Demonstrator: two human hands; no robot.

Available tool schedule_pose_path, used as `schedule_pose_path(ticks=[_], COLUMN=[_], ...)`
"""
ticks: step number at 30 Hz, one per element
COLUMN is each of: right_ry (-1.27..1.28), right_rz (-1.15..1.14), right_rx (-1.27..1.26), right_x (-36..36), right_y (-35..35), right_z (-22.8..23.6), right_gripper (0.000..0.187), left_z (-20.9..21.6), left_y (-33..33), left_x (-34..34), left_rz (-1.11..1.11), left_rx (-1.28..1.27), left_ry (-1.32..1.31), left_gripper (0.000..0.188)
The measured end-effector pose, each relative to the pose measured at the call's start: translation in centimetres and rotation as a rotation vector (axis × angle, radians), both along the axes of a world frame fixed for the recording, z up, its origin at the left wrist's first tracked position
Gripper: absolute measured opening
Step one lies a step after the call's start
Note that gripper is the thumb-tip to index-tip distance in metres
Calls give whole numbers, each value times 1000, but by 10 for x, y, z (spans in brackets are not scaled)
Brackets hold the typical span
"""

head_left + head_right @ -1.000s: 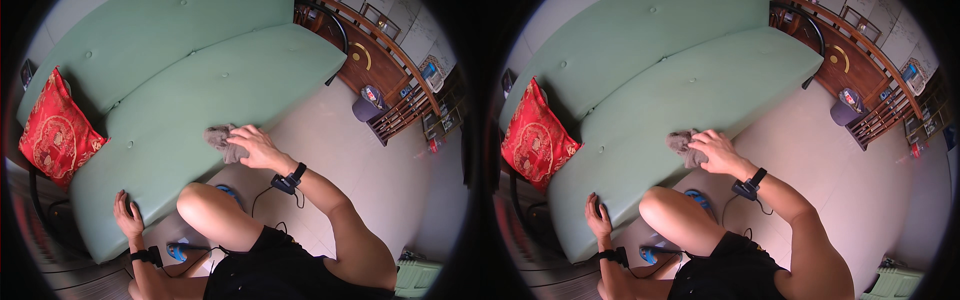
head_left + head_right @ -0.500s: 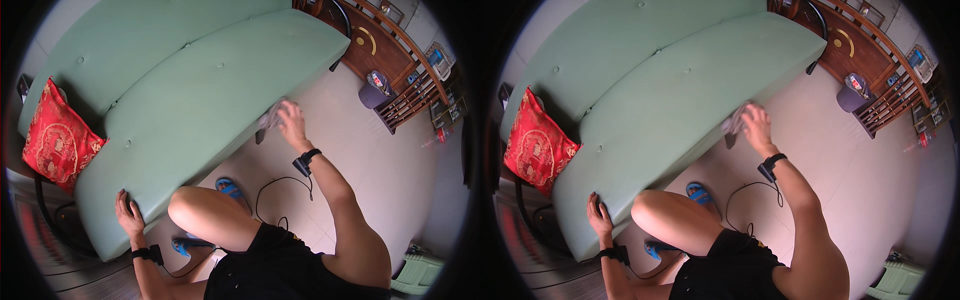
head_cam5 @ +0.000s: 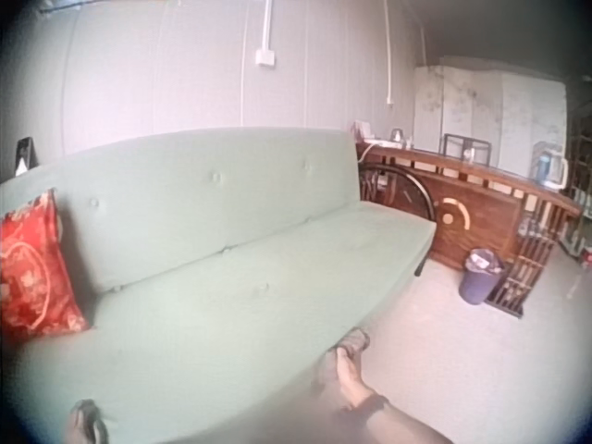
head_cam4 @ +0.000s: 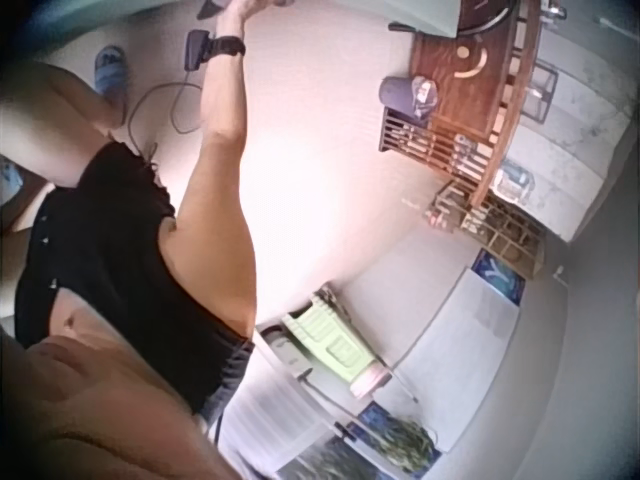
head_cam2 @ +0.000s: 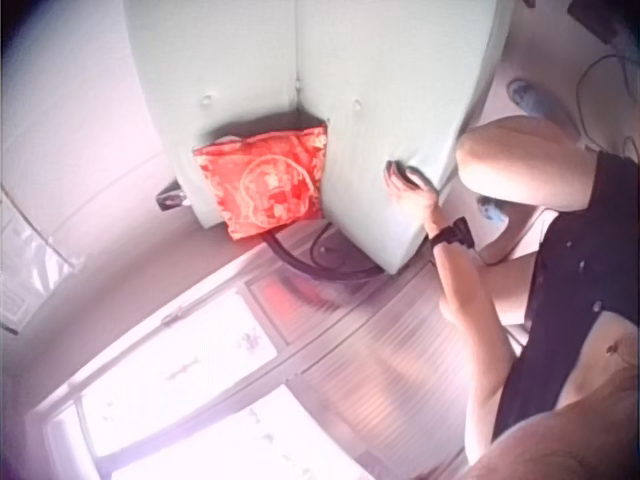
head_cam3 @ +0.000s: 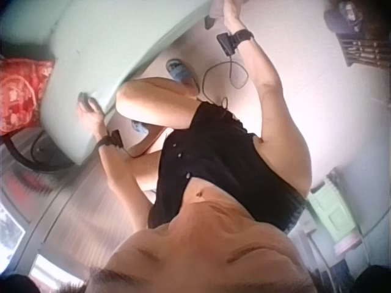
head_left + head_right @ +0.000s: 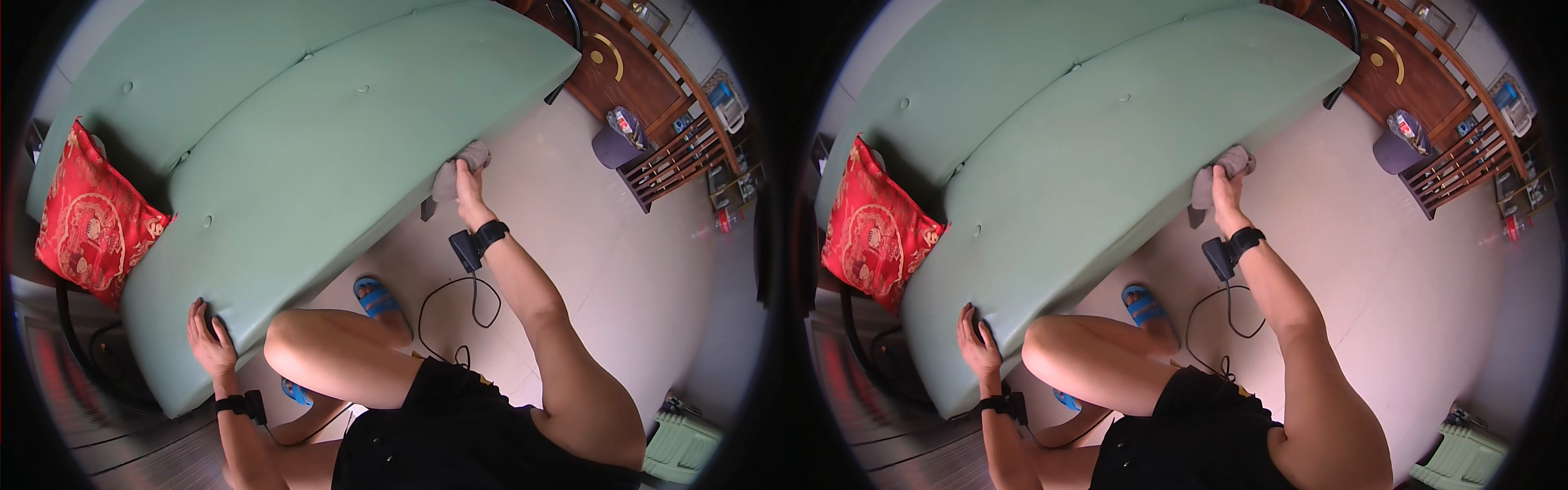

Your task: The person wipes the surface and edges of a light green couch with a cloth, moving a red pillow to clean the area behind and beneath it.

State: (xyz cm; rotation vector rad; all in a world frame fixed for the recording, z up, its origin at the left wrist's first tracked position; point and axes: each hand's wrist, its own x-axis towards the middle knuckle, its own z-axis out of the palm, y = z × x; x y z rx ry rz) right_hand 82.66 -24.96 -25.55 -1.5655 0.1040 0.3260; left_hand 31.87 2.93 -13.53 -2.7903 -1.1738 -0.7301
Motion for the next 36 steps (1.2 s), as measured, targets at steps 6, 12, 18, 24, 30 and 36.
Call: schedule_pose_path(ticks=[6, 12, 18, 24, 30, 36], right_ry=[369, 631, 1057, 1165, 1047, 823], right_rz=[38, 228, 514, 737, 616, 341], right_rx=[214, 145, 364, 517, 542, 659], right_x=[-127, -210, -281, -291, -214, -105], right_y=[48, 79, 107, 113, 71, 16], right_z=[8, 29, 27, 55, 86, 118], right_gripper=[69, 62, 49, 48, 45, 41], left_z=[-1, 5, 3, 1, -1, -2], left_y=[4, -1, 7, 10, 9, 10], left_x=[-2, 2, -4, -5, -7, -7], left_rz=[7, -14, -38, -64, -68, -56], left_rx=[14, 18, -64, -80, -71, -42], left_ry=[-8, -21, -32, -40, -52, -39], left_gripper=[34, 31, 37, 36, 36, 35])
